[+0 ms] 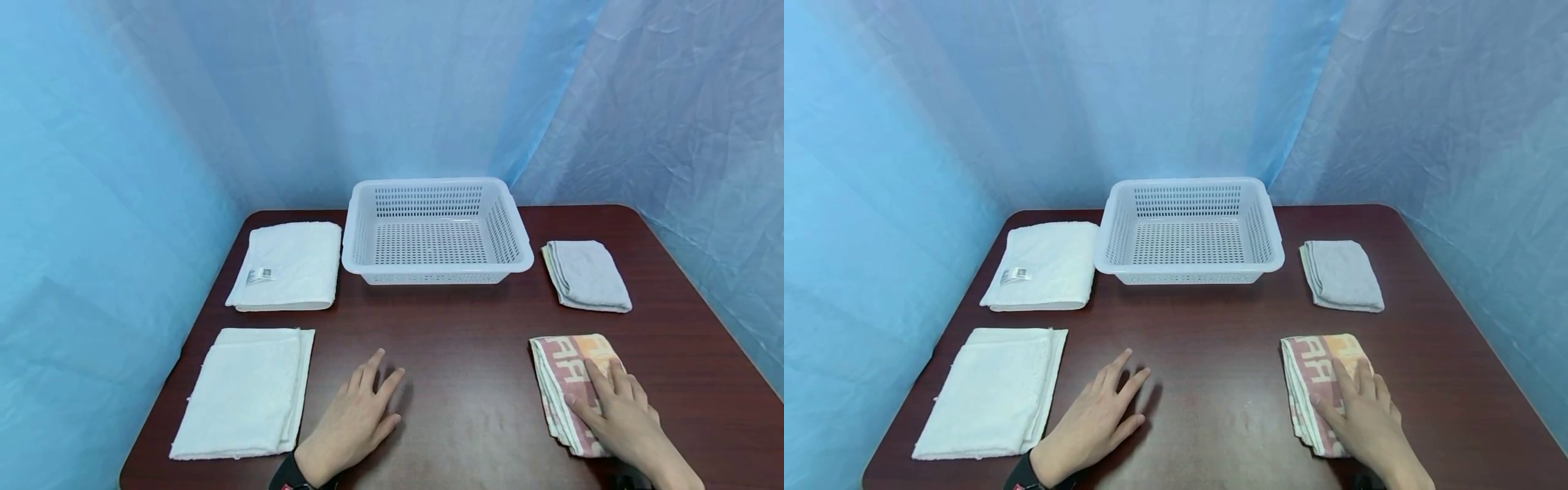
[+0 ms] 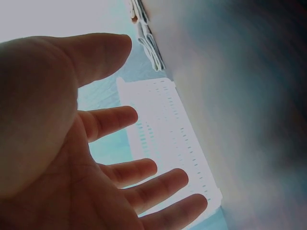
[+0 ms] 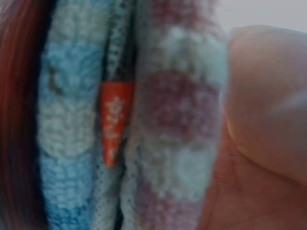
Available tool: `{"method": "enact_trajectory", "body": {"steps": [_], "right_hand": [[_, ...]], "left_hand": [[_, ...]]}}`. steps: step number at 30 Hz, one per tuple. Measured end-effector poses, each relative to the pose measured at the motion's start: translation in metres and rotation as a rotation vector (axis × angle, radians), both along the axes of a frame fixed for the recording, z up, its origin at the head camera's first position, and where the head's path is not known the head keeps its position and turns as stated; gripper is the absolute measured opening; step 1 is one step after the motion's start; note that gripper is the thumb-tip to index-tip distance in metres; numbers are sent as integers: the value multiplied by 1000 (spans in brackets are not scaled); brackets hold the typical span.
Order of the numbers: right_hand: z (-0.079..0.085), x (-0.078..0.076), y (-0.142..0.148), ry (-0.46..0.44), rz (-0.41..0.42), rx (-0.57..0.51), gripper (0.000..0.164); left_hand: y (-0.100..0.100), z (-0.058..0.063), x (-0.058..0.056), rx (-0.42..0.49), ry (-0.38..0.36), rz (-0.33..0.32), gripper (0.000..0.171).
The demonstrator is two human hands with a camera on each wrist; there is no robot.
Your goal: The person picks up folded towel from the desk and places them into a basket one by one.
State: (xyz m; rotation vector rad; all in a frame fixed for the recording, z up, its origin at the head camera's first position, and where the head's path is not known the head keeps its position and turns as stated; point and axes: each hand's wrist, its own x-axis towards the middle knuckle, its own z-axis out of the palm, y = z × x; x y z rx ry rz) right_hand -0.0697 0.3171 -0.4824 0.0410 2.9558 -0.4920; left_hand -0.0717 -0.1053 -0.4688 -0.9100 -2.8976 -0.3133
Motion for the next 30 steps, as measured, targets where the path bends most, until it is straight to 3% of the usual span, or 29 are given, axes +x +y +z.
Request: {"method": "enact_trajectory", "body": {"steps": [26,30], "right_hand": [[2,1,-9,21,8,4,81],[3,1,-10,10,14,-18,74]], "left_hand": [[-2,-1,1,3,21,0,63],[-2,0,1,8,8,2,63]]}}
